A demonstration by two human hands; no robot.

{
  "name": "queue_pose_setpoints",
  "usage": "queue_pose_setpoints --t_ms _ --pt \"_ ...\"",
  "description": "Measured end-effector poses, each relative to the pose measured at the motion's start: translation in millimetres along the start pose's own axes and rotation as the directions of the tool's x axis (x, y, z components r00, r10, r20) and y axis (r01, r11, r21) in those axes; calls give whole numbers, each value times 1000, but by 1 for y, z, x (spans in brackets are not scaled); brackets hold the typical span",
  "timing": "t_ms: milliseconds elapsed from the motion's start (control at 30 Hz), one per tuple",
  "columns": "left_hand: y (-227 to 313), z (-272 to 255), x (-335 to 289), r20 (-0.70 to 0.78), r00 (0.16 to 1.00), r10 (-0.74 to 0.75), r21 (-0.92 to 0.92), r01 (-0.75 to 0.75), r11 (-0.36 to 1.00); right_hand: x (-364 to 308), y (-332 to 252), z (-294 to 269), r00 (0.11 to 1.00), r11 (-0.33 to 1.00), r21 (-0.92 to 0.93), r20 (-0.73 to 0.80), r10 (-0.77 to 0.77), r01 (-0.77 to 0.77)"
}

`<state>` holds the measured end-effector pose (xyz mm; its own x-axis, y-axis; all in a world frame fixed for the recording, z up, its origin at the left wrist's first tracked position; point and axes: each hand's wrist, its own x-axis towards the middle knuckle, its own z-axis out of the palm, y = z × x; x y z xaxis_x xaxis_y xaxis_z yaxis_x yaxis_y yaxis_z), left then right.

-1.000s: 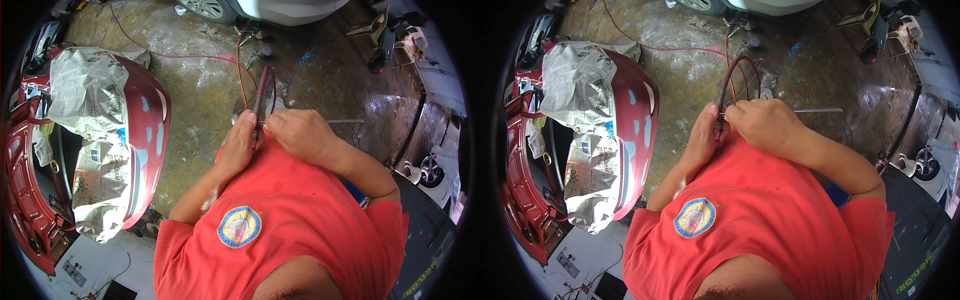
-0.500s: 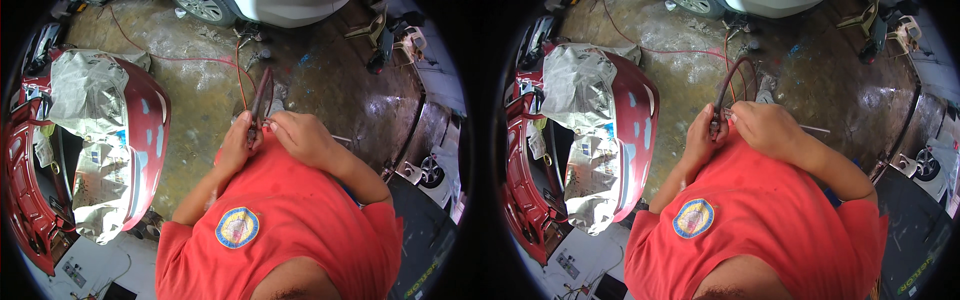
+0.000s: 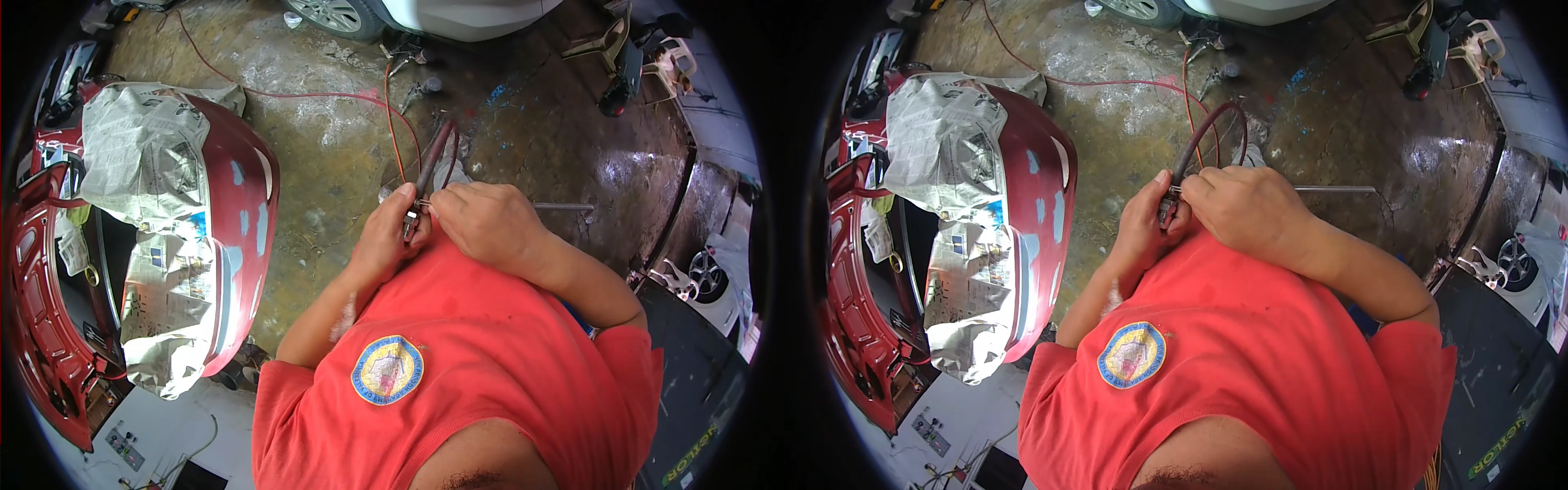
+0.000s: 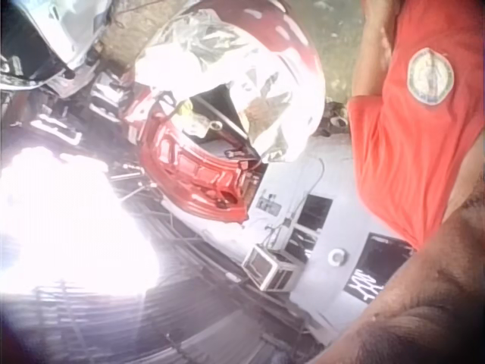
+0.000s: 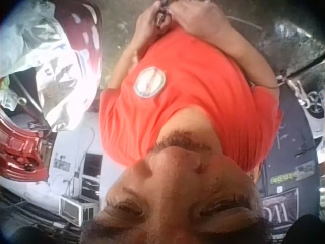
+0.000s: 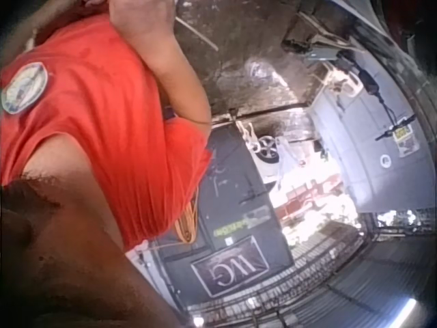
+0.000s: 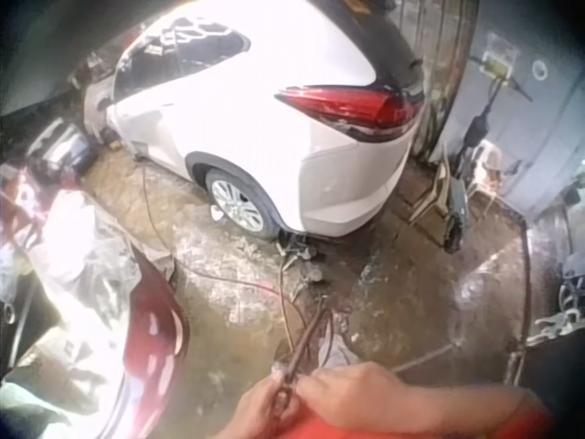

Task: The person connects a pneumatic fitting to a hose by hand, using a small tool to tighten or adjust the connection components.

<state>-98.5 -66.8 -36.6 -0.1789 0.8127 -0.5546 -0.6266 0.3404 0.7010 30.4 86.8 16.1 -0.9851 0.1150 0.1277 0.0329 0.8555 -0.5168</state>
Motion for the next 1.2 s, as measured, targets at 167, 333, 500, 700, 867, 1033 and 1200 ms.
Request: queue_pose_setpoints --t_ms 167,333,500,700,867,1033,1200 --pt "3 4 -2 -81 994 72 203 -54 978 1 -2 -1 1000 997 -70 27 -14 16" --pt "-10 10 2 -107 952 285 227 -256 940 1 -1 4 1000 998 -56 22 -20 21" --pt "-18 10 3 -143 926 350 199 -319 926 -2 2 14 994 982 152 34 106 -110" --pt "-14 11 1 -147 858 492 398 -404 824 -1 8 25 908 550 732 243 342 -403" --pt "-17 11 3 -133 782 608 471 -490 733 6 8 3 672 -8 711 669 318 -703" --pt "-1 7 4 -126 963 238 27 -237 971 4 8 -3 816 350 751 427 390 -561" --pt "-4 -10 7 47 998 -34 -354 49 934 6 3 -10 978 944 259 111 179 -202"
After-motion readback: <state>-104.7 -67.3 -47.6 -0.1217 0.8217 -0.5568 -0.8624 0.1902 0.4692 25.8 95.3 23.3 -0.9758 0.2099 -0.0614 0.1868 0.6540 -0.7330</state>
